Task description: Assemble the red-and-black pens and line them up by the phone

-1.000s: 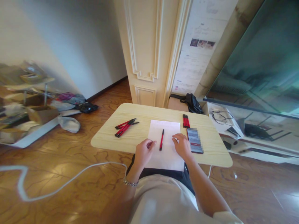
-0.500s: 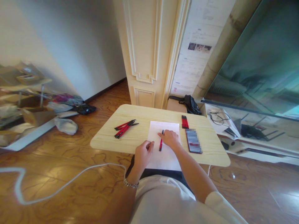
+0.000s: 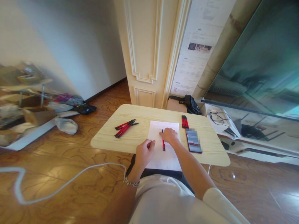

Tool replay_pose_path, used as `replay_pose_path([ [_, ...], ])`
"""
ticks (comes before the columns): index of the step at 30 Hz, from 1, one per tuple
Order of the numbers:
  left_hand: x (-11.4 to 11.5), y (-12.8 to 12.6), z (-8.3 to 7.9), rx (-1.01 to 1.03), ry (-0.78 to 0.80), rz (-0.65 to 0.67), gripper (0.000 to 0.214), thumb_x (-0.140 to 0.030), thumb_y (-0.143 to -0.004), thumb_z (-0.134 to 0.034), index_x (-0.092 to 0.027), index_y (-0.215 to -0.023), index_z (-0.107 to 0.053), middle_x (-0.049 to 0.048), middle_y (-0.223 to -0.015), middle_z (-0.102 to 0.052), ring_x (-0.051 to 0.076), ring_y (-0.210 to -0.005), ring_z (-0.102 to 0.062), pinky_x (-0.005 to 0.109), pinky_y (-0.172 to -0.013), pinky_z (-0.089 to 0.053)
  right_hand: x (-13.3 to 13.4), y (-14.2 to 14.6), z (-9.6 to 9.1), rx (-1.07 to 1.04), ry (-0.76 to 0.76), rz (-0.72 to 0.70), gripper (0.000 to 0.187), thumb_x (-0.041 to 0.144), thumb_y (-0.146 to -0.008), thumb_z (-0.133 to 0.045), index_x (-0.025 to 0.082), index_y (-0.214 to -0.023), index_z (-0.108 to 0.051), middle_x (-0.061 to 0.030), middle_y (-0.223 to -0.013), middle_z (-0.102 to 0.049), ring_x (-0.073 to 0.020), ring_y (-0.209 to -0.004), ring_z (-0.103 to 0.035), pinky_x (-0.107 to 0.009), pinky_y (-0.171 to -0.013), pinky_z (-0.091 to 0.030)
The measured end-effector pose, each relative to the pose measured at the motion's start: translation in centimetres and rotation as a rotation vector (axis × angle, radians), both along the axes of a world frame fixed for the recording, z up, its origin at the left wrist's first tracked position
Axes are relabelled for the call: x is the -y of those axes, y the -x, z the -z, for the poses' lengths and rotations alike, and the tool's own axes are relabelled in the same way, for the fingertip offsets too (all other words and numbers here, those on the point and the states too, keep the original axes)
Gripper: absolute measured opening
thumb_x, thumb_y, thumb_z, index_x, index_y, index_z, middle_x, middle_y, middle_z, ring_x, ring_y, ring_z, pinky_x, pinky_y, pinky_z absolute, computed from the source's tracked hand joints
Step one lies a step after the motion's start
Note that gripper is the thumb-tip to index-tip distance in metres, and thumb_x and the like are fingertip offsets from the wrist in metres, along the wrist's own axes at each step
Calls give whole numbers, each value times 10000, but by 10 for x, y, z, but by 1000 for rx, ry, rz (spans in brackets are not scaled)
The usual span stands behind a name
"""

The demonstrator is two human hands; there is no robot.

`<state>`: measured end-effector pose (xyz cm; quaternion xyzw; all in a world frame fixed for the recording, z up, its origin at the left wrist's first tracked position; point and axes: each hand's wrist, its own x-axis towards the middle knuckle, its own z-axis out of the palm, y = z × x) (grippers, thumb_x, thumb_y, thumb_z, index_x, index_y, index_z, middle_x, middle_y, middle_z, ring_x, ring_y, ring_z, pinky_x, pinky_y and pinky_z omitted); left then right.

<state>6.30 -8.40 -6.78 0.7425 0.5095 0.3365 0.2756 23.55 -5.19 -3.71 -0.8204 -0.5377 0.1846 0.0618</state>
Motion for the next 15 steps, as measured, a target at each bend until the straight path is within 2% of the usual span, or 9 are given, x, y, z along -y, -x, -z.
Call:
replay_pose_path([
  [4, -1, -2, -4, 83, 29, 30, 322, -458, -859, -444, -204, -812, -636, 6, -642, -639, 144, -613, -587, 228, -602, -413, -1, -8, 5, -4, -38, 30, 440, 500, -831, -468, 132, -955, -675, -190, -1018, -660, -279, -965, -608, -354, -778, -430],
  [7, -2, -5, -6, 157, 60, 64, 305, -447, -860, -456, -201, -852, -637, 15, -712, -663, 148, -669, -610, 234, -642, -441, 2, -15, 6, -101, -134, -20, 445, 497, -859, -421, 143, -780, -680, -142, -858, -683, -229, -852, -617, -304, -733, -415],
  [11, -2, -14, -6, 275, 151, 118, 321, -457, -853, -472, -192, -926, -637, 53, -860, -692, 167, -759, -640, 250, -671, -481, 14, -19, 4, -470, -291, -111, 434, 465, -877, -392, 144, -703, -627, -42, -607, -605, -140, -605, -555, -241, -598, -393],
  [15, 3, -26, -5, 497, 394, 266, 425, -529, -853, -448, -158, -964, -623, 93, -893, -690, 180, -762, -654, 286, -670, -514, 34, -13, 7, -945, -424, -154, 344, 451, -859, -444, 155, -781, -601, -10, -668, -588, -111, -588, -527, -217, -556, -400],
])
